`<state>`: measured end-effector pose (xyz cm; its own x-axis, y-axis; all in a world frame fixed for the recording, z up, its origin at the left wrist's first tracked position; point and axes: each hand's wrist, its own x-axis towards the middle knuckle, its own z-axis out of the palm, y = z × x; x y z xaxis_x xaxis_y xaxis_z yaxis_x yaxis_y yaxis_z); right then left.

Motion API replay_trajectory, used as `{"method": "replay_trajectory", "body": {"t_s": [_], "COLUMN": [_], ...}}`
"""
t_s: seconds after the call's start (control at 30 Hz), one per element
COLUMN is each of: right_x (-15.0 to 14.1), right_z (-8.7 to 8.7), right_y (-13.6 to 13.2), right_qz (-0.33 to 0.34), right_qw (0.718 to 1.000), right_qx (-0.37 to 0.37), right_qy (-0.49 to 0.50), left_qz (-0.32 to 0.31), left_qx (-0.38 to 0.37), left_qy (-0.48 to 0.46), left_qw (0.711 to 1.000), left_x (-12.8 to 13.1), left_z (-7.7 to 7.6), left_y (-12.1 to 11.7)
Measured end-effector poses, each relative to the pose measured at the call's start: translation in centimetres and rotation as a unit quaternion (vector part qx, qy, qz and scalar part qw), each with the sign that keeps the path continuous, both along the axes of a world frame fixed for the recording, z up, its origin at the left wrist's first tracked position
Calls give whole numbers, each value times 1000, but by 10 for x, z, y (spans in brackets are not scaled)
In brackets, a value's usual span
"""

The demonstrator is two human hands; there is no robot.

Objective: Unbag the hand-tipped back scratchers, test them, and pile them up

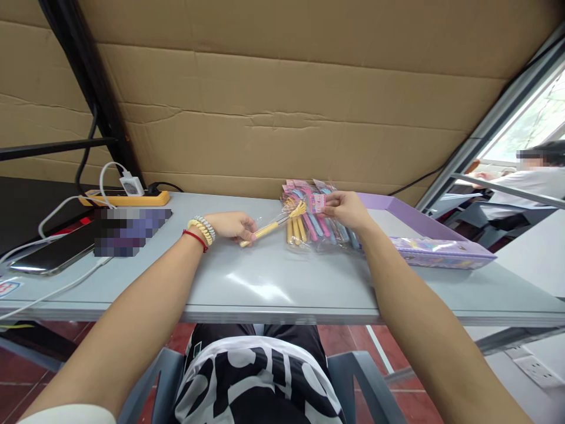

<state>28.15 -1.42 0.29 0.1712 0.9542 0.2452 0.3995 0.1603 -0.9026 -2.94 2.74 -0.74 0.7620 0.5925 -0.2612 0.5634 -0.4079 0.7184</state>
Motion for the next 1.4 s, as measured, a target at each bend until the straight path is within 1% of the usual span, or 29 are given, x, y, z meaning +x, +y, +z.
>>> {"method": "replay_trajectory", "body": {"t_s": [0.13,0.23,0.33,0.47,0.63,0.73,0.9,1.03,1.13,1.27,1.4], "right_x": [-3,-3,-2,-3,-2,2,4,-5,-11,-10,-7], "right_z": [5,5,3,1,-3,-5,-5,-1,0,-1,-2], "right_y": [-3,-4,-3,-2,3,6,5,0,-3,-2,1], "right_qz": [-47,-57,-32,12,17,22,-5,-8,-16,-64,-115], "right_qw": [999,997,997,997,998,996,993,994,991,979,971], "right_qx": [8,12,9,3,11,7,6,-4,5,43,65], "right_qy": [-17,-47,-71,-75,-66,-81,-114,-110,-132,-187,-200], "left_qz": [0,-3,-4,-4,1,1,1,-7,-8,-3,6], "left_qx": [6,8,2,-1,4,5,7,13,15,11,6], "left_qy": [2,2,0,4,14,15,14,22,23,26,25], "left_qw": [1000,1000,1000,1000,1000,1000,1000,1000,1000,1000,1000], "left_x": [0,0,0,0,0,0,0,1,2,2,3], "left_z": [-1,-3,-3,-3,-1,0,0,-1,-1,1,2], "left_y": [1,2,4,4,1,0,1,1,0,-1,-3]}}
